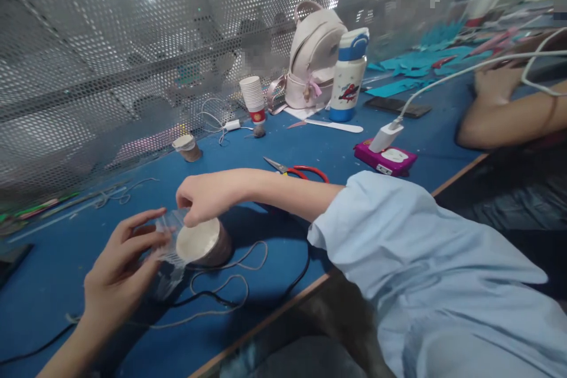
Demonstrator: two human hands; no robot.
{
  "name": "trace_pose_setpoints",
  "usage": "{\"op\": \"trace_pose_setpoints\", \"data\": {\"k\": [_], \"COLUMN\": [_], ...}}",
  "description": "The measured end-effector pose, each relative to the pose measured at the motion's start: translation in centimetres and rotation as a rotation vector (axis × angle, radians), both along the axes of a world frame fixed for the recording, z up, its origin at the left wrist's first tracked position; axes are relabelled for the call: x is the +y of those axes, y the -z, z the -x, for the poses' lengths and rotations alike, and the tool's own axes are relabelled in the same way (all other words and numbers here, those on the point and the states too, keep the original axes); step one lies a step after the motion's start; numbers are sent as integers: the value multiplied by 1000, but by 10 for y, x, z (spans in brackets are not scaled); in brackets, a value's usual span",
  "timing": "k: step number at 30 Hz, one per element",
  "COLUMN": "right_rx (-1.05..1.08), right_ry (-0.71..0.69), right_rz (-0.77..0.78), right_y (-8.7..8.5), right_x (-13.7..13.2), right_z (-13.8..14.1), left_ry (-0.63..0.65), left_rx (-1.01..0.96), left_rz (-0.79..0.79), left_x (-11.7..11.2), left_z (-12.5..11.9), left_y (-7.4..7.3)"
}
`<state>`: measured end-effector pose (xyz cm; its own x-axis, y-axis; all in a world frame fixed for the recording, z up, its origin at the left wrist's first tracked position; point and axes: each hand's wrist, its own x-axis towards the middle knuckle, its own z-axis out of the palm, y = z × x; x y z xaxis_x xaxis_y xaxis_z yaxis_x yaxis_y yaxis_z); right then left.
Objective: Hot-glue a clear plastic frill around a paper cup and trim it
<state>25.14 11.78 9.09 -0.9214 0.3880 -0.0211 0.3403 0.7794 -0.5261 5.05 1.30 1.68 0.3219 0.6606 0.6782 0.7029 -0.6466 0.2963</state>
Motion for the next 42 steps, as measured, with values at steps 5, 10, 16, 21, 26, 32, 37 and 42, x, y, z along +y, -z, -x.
{"op": "trace_pose_setpoints", "data": {"k": [5,10,16,21,26,32,37,42], "right_rx": [-86,-90,-118,-110,-79,-23,-26,-41], "right_ry": [-51,-30,-21,62,166,299,354,344], "right_rz": [-54,-67,-134,-193,-336,-350,-362,-344], "right_y": [4,5,3,7,14,23,29,30], "right_x": [2,-1,-2,-7,-14,-24,-29,-25], "right_z": [7,12,16,17,13,9,7,3], "left_ry": [5,3,1,-3,-52,-87,-186,-304], "left_rx": [72,114,108,134,91,-262,-515,-598], "left_rz": [-34,-45,-66,-53,-10,370,569,598], "left_x": [-5,-6,-6,-6,-6,-6,2,11], "left_z": [1,1,-1,2,4,2,-8,-24], "left_y": [0,1,0,1,1,-9,-14,-12]}}
